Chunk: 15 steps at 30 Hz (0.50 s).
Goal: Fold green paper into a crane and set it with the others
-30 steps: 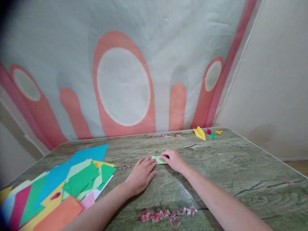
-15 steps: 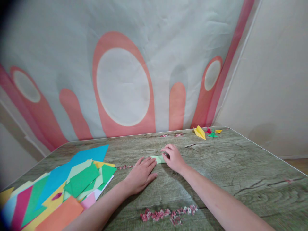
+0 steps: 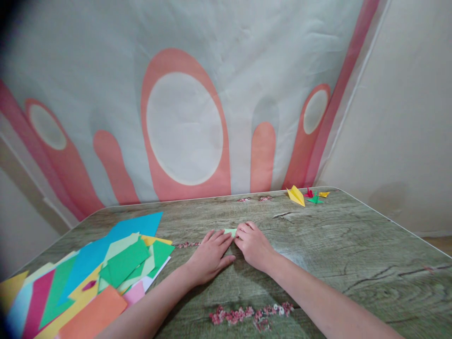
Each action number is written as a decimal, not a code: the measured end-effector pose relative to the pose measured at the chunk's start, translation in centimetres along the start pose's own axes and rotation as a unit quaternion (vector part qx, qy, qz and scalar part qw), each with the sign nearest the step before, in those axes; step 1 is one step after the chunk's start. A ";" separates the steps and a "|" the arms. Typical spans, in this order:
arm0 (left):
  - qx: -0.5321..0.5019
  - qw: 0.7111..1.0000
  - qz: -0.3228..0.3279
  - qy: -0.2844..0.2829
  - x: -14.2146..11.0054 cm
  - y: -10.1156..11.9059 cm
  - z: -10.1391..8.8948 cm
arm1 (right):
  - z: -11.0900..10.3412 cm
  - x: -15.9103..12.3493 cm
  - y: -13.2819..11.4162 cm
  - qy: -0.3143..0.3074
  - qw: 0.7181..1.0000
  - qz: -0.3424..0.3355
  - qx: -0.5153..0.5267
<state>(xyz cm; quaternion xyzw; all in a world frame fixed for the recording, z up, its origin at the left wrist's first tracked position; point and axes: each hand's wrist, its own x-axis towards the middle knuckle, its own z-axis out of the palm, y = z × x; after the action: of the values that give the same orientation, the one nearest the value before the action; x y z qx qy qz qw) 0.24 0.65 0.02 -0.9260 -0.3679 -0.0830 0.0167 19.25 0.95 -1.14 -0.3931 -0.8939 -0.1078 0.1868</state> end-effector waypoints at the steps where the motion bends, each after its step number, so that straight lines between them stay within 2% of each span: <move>1: 0.000 1.000 0.000 0.000 0.0 0.0 0.0 | -0.1 0.0 0.0 -0.003 1.000 -0.005 -0.006; 7: 0.003 1.000 0.002 -0.006 0.0 0.0 -0.1 | -0.7 0.3 -0.4 -0.041 0.998 -0.010 -0.036; 15: 0.011 1.000 -0.002 -0.008 0.0 0.1 -0.4 | -2.2 0.2 0.5 -0.126 0.988 0.055 -0.070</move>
<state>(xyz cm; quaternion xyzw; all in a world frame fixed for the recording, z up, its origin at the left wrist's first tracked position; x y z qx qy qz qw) 0.27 0.57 0.40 -0.9258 -0.3703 -0.0715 0.0243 20.05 0.65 0.96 -0.4640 -0.8776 -0.1093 0.0499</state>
